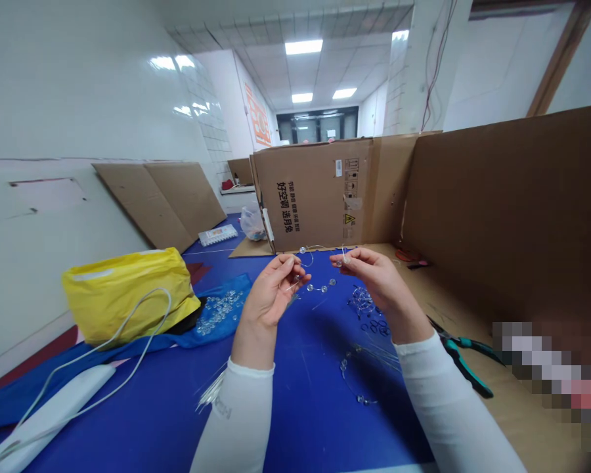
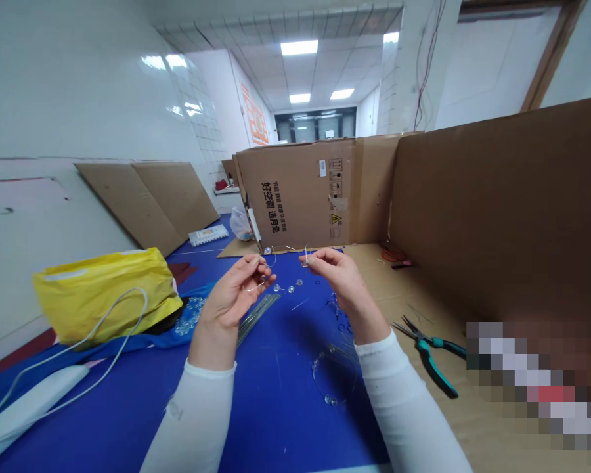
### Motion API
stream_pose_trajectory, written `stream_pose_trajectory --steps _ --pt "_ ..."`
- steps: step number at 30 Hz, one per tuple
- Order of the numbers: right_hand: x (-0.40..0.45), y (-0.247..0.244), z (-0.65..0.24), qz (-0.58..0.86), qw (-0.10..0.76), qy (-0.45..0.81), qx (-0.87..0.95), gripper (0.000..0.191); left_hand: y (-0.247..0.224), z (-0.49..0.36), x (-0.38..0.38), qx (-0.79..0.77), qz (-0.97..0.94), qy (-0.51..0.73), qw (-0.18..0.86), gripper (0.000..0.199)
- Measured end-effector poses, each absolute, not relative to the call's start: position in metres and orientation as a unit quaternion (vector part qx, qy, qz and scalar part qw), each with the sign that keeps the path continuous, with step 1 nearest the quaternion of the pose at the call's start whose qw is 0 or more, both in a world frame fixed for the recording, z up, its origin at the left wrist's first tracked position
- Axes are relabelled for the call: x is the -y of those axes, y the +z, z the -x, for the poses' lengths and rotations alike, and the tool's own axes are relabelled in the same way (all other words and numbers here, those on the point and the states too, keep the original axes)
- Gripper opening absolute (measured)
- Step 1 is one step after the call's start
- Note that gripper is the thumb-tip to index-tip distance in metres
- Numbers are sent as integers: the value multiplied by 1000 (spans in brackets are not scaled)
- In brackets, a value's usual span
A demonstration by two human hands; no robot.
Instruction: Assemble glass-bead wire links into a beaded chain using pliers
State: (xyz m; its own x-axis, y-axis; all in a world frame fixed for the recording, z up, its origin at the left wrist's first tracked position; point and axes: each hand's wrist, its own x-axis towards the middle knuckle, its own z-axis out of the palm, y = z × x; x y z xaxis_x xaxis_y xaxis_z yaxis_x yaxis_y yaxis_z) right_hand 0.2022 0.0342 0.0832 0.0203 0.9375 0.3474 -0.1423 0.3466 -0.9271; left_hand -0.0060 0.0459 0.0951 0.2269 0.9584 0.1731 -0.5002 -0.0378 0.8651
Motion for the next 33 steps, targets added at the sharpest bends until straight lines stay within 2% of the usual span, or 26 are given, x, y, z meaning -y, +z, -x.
stream_pose_trajectory --steps 11,19,24,30,33 --pt "-28 90 -203 390 615 392 562 21 90 -4 -47 -285 -469 542 636 19" --pt "-26 87 -206 393 593 333 619 20 82 -11 -47 -392 -567 533 491 34" --pt "-20 89 -206 385 577 364 622 19 76 -13 -49 -391 -648 547 357 34" --pt "-15 91 -207 361 553 417 624 18 79 -12 -45 -346 -706 523 330 34" --pt "-13 92 -207 349 548 438 622 18 82 -13 -41 -335 -727 477 363 27"
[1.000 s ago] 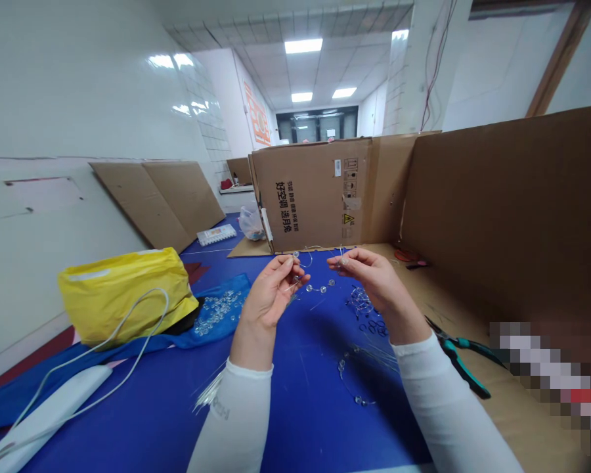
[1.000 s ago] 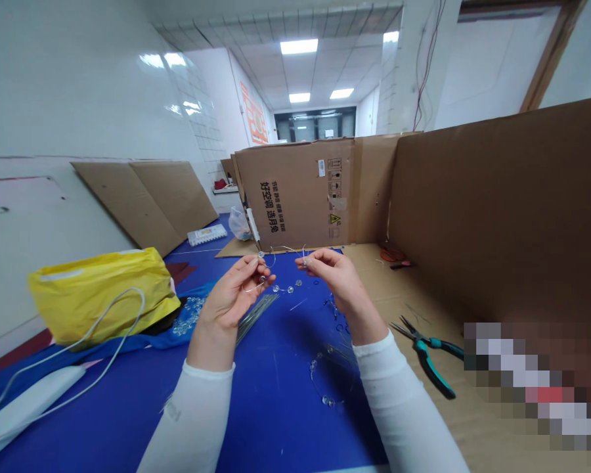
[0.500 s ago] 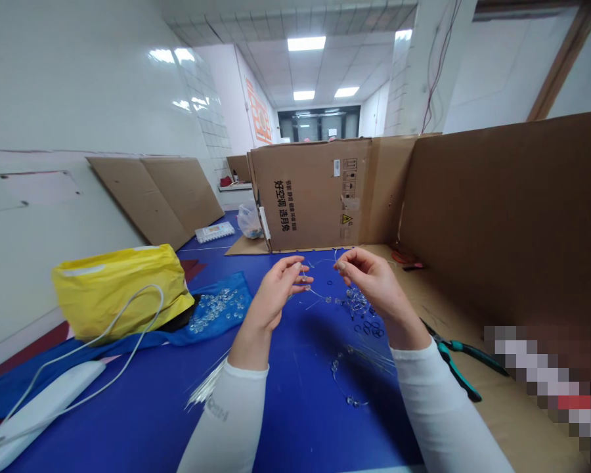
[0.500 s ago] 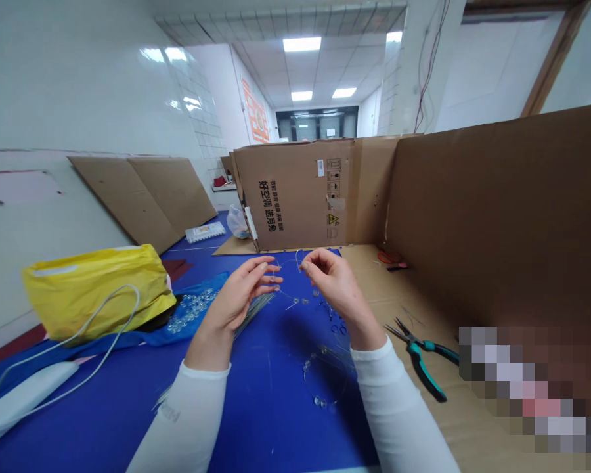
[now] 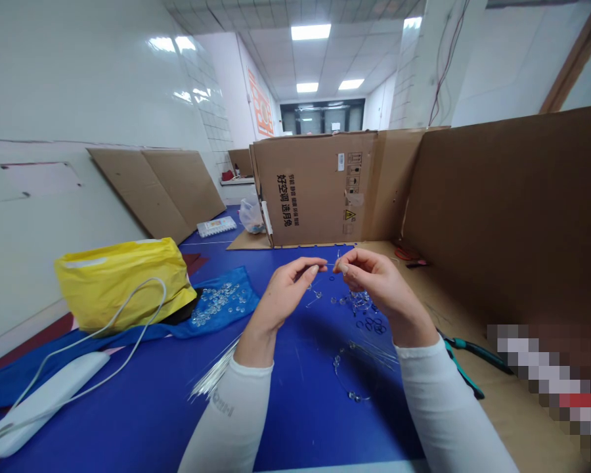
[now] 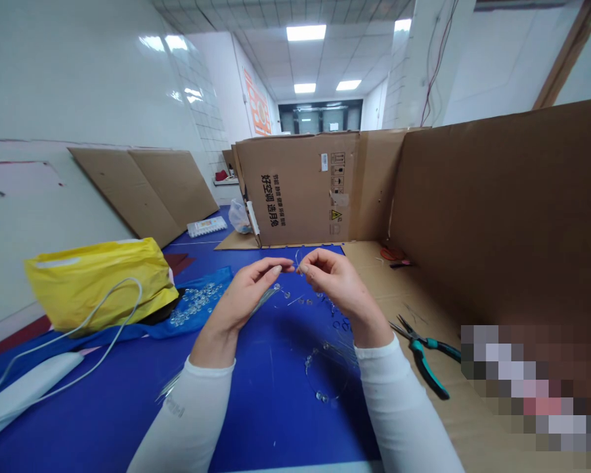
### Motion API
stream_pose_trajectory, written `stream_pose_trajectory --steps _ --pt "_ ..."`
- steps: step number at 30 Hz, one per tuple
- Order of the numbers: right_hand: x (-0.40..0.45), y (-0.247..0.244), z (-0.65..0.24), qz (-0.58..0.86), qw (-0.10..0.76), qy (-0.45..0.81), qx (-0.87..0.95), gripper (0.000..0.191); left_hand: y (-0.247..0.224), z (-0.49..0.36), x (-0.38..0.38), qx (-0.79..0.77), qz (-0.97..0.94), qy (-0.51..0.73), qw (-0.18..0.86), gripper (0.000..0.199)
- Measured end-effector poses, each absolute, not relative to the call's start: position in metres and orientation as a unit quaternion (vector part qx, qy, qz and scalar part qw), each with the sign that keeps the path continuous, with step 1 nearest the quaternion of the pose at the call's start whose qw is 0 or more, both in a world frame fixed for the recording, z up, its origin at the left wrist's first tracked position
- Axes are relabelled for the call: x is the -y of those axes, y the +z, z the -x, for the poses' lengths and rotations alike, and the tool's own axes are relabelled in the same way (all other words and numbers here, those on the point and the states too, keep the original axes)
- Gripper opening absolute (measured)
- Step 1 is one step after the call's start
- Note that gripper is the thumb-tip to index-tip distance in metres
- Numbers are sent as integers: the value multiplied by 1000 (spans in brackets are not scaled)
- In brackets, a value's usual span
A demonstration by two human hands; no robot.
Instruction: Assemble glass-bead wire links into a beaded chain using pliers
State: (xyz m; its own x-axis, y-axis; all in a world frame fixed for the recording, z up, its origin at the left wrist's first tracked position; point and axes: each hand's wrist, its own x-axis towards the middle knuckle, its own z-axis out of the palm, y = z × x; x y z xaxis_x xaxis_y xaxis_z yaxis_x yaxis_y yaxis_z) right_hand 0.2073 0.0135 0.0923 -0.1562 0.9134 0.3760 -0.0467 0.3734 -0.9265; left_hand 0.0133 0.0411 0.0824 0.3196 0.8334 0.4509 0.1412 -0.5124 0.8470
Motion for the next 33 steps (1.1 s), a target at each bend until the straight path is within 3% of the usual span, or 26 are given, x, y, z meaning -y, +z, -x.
stream_pose_trajectory --steps 5,8,11,14,25,33 --pt "-17 91 -205 353 535 433 634 19 81 -17 -41 -319 -651 485 490 14" --pt "-24 86 -206 399 574 339 630 19 79 -19 -43 -324 -599 503 533 15" --pt "-30 82 -207 458 586 151 651 10 79 -22 -42 -343 -584 522 518 14" --pt "-30 80 -204 481 551 39 681 13 78 -26 -41 -355 -572 532 514 11" --pt "-23 72 -180 545 502 -105 663 20 74 -36 -40 -347 -538 569 516 9" --pt "-26 74 -190 471 612 -113 625 16 75 -35 -36 -340 -594 547 482 9"
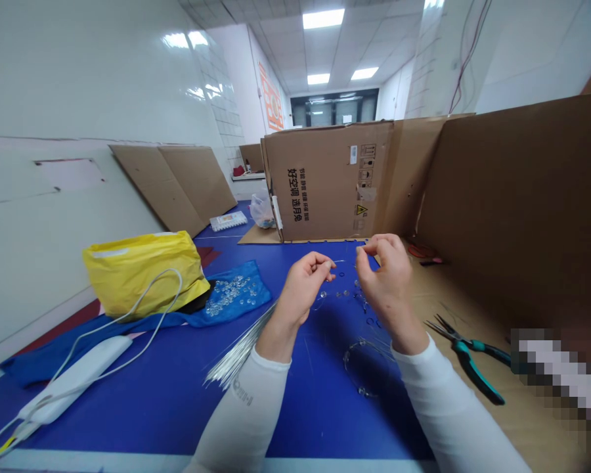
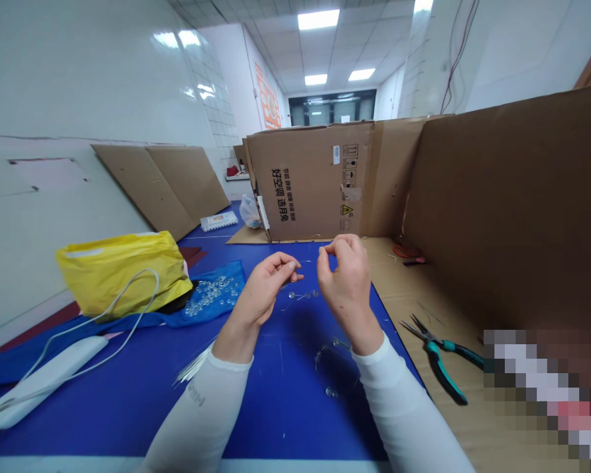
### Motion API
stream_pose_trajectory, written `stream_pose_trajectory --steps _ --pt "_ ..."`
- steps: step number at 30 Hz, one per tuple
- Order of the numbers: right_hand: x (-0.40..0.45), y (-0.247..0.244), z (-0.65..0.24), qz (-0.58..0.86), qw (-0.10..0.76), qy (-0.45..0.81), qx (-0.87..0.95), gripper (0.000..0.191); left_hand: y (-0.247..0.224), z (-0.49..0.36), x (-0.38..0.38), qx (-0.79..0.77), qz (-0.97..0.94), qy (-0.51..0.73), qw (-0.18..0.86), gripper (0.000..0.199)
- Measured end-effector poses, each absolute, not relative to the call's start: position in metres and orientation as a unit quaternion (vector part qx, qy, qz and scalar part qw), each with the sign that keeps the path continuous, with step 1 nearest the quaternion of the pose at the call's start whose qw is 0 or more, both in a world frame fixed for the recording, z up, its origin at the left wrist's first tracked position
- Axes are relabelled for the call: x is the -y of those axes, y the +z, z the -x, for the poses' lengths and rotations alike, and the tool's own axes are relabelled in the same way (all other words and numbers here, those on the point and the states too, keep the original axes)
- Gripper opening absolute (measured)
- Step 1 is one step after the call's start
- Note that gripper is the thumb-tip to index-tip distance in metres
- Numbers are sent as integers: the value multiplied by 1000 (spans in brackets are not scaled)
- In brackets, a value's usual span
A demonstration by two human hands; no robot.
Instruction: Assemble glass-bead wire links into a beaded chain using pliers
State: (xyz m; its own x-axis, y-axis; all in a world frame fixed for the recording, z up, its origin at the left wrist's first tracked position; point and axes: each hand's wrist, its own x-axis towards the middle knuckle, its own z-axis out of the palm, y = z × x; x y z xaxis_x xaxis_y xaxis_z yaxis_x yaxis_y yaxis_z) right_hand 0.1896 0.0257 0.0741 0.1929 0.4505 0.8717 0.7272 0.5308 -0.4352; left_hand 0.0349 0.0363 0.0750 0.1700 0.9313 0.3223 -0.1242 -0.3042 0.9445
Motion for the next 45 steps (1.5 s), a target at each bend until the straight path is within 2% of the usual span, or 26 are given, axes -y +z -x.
stream_pose_trajectory --steps 3,8,16,20,32,45 --pt "-30 75 -199 466 582 -76 662 15 78 -32 -33 -319 -641 507 481 12" --pt "-32 79 -211 410 531 101 735 20 80 -31 -31 -322 -663 485 470 13" --pt "-25 88 -218 354 548 296 697 16 79 -35 -28 -271 -612 521 529 22" --pt "-23 89 -223 327 554 376 667 17 80 -33 -27 -260 -616 495 555 24" --pt "-19 88 -225 268 574 416 653 11 85 -30 -20 -234 -613 485 577 16" --pt "-14 93 -221 348 525 410 660 24 86 -32 -21 -251 -608 495 568 20"
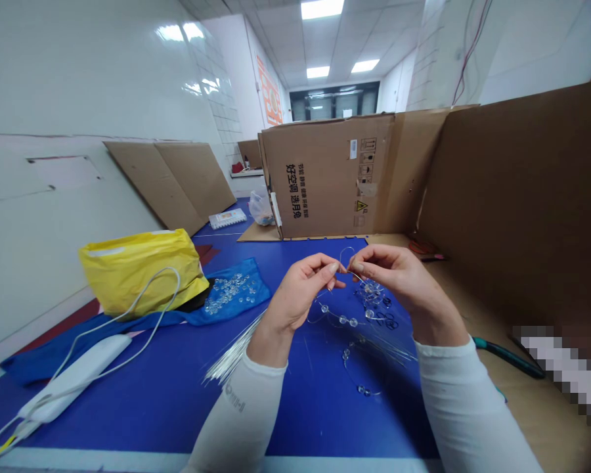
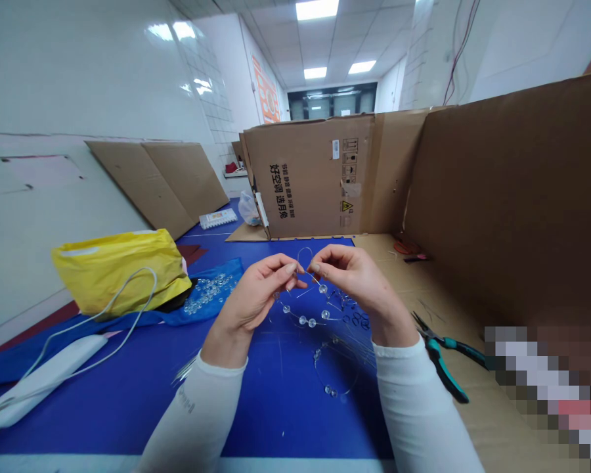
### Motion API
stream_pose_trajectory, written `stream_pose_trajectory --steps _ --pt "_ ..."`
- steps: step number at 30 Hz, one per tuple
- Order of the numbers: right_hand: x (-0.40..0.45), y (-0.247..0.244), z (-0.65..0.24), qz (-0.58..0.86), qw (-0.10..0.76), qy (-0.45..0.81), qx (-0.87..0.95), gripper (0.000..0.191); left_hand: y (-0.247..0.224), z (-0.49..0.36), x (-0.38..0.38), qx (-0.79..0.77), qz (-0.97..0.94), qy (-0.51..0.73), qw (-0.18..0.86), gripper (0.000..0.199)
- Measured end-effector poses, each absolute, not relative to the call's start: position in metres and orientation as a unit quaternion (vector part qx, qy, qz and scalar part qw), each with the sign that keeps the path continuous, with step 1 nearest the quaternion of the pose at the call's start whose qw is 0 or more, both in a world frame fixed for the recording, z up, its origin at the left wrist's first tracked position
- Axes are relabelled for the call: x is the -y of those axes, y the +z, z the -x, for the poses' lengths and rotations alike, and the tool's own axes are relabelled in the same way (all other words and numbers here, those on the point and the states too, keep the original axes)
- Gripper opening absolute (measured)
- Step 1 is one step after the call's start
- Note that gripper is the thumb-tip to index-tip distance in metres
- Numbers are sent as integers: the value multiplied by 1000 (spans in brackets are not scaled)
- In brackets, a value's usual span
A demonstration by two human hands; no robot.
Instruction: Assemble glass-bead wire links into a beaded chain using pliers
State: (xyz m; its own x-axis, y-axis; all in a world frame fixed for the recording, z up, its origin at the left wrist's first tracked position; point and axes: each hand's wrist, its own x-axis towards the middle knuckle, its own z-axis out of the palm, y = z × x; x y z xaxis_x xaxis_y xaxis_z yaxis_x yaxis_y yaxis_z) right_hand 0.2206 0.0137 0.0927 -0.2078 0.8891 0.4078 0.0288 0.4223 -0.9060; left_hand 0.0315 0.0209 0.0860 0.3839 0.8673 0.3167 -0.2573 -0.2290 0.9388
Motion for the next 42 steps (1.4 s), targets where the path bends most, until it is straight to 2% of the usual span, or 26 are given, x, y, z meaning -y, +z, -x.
stream_pose_trajectory --steps 10,16,20,29,42 --pt "-14 92 -221 369 513 383 674 21 84 -32 -21 -255 -616 499 554 21" --pt "-13 95 -221 356 562 390 637 19 84 -33 -21 -279 -637 493 523 17" --pt "-14 95 -221 360 564 380 638 17 85 -34 -20 -281 -636 495 521 17" --pt "-19 88 -224 405 526 248 706 15 86 -33 -18 -275 -592 529 543 20" --pt "-13 91 -223 380 524 323 691 19 84 -33 -20 -273 -613 496 551 17"
